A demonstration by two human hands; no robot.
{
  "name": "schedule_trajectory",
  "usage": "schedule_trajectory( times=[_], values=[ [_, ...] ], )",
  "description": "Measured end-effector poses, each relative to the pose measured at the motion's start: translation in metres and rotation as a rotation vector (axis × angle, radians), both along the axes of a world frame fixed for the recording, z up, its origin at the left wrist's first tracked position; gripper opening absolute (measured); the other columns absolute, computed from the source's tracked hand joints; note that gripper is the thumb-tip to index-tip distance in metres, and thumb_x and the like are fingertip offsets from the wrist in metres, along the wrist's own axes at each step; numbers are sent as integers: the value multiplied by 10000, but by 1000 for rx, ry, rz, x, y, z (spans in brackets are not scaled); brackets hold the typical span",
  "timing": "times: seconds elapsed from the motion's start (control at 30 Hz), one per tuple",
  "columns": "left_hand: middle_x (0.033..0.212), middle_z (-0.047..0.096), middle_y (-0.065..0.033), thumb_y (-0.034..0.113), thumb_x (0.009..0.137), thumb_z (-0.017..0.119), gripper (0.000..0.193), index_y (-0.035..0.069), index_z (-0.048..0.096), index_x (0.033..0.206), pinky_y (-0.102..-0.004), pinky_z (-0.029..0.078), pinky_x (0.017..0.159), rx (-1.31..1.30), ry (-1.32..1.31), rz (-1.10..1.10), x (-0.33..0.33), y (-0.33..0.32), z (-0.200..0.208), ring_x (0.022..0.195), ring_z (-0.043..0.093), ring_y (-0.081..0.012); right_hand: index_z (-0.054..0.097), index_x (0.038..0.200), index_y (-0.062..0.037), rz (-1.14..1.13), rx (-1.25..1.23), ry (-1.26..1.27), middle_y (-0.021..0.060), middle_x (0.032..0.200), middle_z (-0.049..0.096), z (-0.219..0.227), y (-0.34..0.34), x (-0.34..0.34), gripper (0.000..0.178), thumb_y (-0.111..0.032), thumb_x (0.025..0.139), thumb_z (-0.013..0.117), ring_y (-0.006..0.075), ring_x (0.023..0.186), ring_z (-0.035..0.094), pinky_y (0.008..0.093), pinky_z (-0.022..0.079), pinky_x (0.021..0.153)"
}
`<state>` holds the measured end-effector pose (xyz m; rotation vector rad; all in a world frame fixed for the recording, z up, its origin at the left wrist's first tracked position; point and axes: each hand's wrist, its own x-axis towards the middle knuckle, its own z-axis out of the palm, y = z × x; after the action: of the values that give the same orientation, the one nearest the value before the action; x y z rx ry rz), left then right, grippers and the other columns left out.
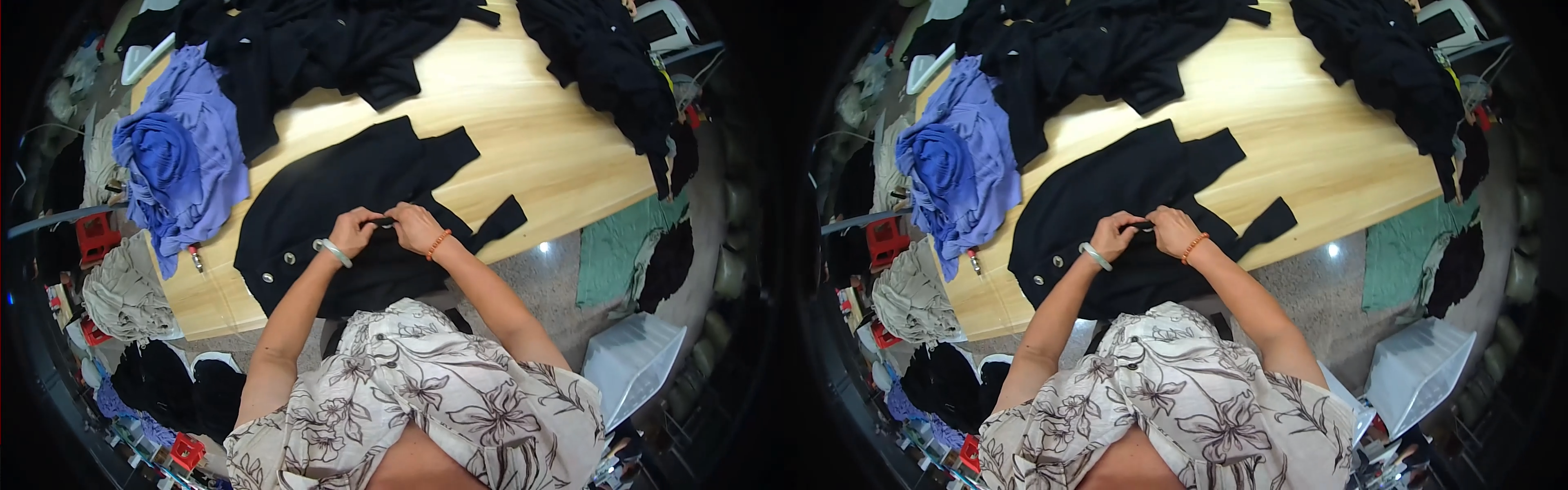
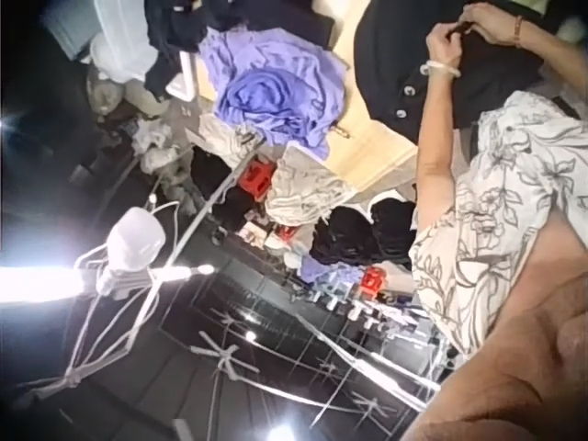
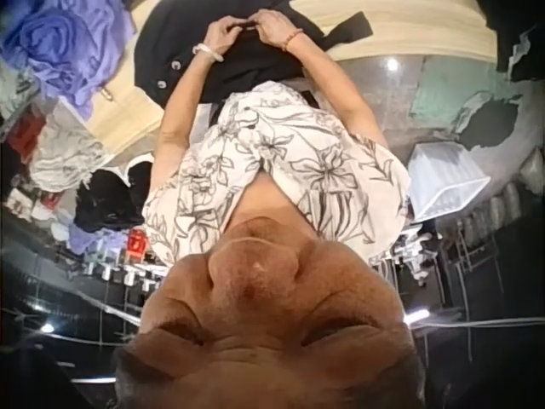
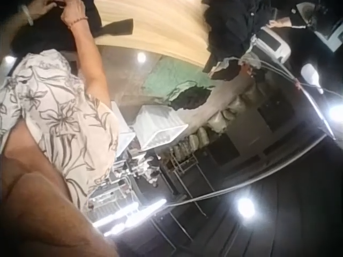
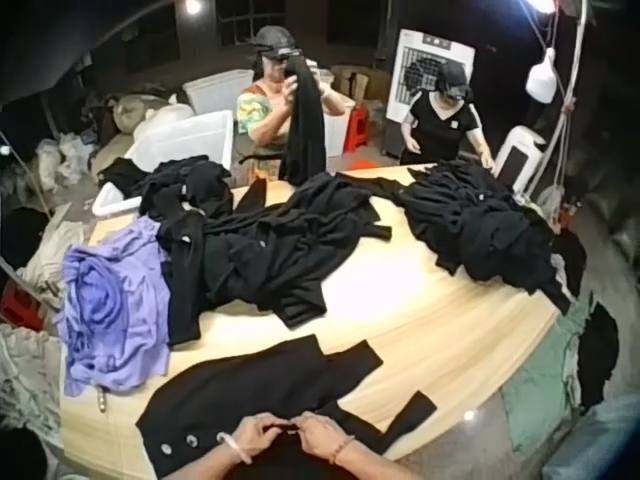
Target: Trimming loose threads from garments using scissors on a work table.
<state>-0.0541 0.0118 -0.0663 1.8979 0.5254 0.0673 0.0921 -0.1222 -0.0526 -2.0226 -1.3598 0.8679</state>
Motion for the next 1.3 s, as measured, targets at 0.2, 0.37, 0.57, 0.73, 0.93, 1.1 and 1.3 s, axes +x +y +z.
schedule_trajectory(
  times=[0.2, 0.37, 0.57, 0.73, 0.93, 1.1, 1.3],
  values=[
    [825, 624, -106, 10, 799, 588, 170, -9, 677, 942, -284, 476, 686, 11, 37, -74, 3, 0, 3, 748, 610, -196, 702, 939, -43, 25, -22, -1, 150, 923, 666, 10, -6, -1, 198, -75, 784, 582, 346, 883, 650, 434, 520, 793],
    [836, 649, -137, 172, 789, 678, 174, 26, 683, 883, -358, 504, 692, 240, 101, 108, -2, -4, -2, 775, 640, -308, 645, 952, -49, 54, -141, -54, 163, 911, 666, 24, -21, 5, 217, -236, 841, 652, 329, 882, 658, 435, 517, 768],
    [817, 609, -83, 124, 732, 748, 179, 72, 626, 853, -394, 456, 731, 800, -2, 291, 36, -12, 17, 810, 589, -283, 662, 977, -64, -70, -64, -207, 159, 875, 643, 11, -39, 40, 194, -209, 849, 641, 356, 830, 645, 445, 517, 717],
    [940, 643, -108, 49, 770, 665, 187, 55, 658, 957, -386, 505, 763, 591, -174, 29, 85, -33, 26, 875, 611, -309, 639, 940, -66, 6, 35, -209, 150, 867, 640, 10, -25, 43, 148, -128, 806, 649, 378, 767, 634, 468, 510, 673],
    [915, 534, -153, 74, 821, 598, 134, 57, 640, 947, -441, 513, 702, 655, 93, 259, 108, -33, -8, 833, 597, -341, 639, 971, -35, -24, 163, -79, 166, 907, 597, 1, -41, 48, 156, -127, 846, 624, 387, 812, 613, 457, 508, 717],
    [866, 596, -177, 82, 798, 613, 71, 38, 631, 851, -454, 521, 705, 626, 227, 239, 111, -34, -7, 796, 618, -374, 602, 930, -22, -31, 133, -69, 184, 926, 580, 6, -34, 53, 139, -46, 794, 623, 395, 835, 607, 450, 509, 740],
    [701, 668, -13, 101, 798, 727, 98, 5, 704, 802, -221, 476, 552, -486, 197, 374, 99, -23, -3, 595, 591, -75, 488, 1095, -52, -55, 180, 29, 174, 977, 608, 11, -27, 64, 380, -37, 769, 682, 405, 889, 615, 453, 512, 764]
  ],
)
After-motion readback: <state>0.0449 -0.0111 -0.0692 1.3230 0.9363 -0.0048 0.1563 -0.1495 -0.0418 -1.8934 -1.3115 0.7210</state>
